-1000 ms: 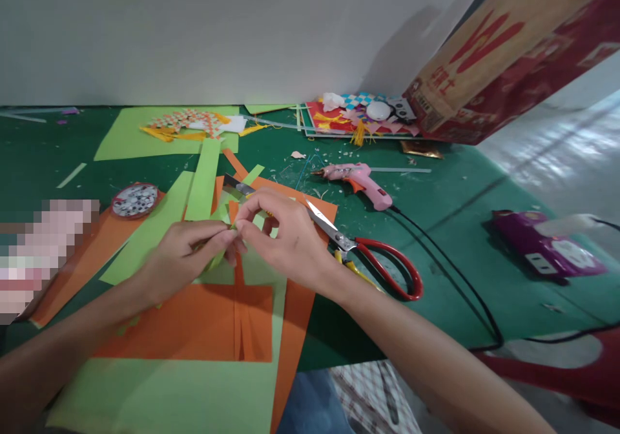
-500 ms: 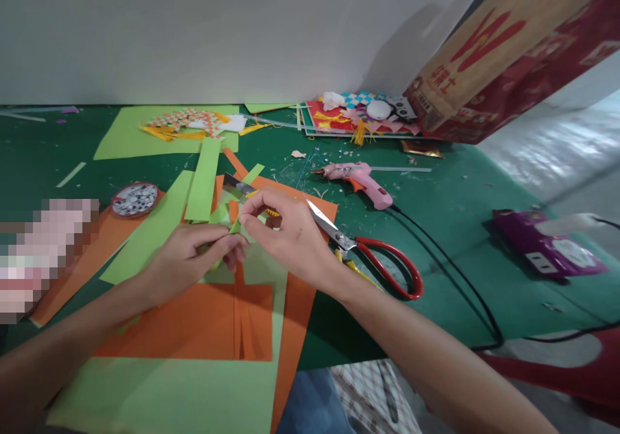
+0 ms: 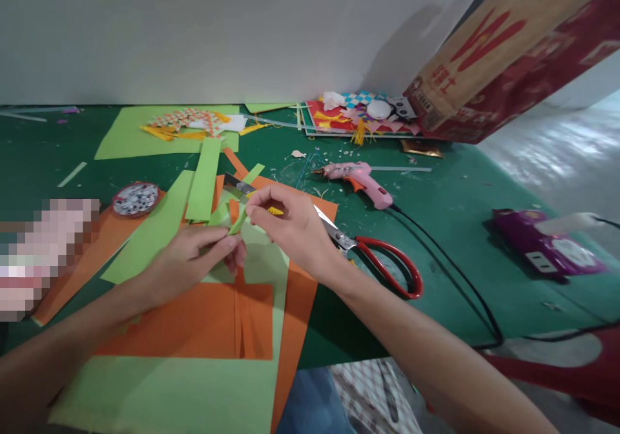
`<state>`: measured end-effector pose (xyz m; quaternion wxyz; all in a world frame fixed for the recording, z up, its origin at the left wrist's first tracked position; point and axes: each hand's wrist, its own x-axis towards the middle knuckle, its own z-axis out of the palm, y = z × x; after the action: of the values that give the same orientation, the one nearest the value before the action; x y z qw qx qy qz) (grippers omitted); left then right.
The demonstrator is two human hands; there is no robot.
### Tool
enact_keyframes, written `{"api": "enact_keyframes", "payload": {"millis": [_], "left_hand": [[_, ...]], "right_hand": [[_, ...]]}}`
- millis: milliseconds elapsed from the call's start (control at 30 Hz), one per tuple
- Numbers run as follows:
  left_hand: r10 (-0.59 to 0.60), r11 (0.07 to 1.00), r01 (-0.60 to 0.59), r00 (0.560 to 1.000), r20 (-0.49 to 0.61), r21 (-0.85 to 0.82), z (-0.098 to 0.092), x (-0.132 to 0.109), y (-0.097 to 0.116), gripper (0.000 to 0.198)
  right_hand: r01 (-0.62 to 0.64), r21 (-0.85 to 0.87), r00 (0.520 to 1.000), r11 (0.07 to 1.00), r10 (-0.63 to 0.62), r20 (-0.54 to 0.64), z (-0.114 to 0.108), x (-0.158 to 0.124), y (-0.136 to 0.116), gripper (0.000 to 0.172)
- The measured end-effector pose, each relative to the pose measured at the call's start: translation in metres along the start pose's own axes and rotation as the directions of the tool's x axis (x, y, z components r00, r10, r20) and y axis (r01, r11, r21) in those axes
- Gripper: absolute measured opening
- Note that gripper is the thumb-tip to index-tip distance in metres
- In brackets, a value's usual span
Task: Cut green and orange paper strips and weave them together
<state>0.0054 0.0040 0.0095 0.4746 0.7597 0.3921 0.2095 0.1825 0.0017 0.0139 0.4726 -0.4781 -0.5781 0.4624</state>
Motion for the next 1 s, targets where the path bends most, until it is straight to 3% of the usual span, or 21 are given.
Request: {"api": "enact_keyframes", "payload": {"millis": [300,700,1000], "left_hand": [[-0.022,0.997,0.024,1.000,0.022,-0.076,0.000,0.001,-0.001,0.032],[-0.050,0.987,0.053,0.999,0.019,-0.149,0.001,0.001,0.000,0.031],[-0.073,0.986,0.076,0.997,0.024,-0.146,0.000,0.000,0.000,0.031]], "right_hand": [[-0.022,0.036,0.998,0.999,0.024,-0.050,-0.001,0.002,0.000,0.008],[-0.003,0.109,0.979,0.994,0.025,-0.201,-0.007,0.008,-0.003,0.008],[0.028,0.132,0.980,0.991,-0.001,-0.201,-0.015,0.009,-0.001,0.011]]}}
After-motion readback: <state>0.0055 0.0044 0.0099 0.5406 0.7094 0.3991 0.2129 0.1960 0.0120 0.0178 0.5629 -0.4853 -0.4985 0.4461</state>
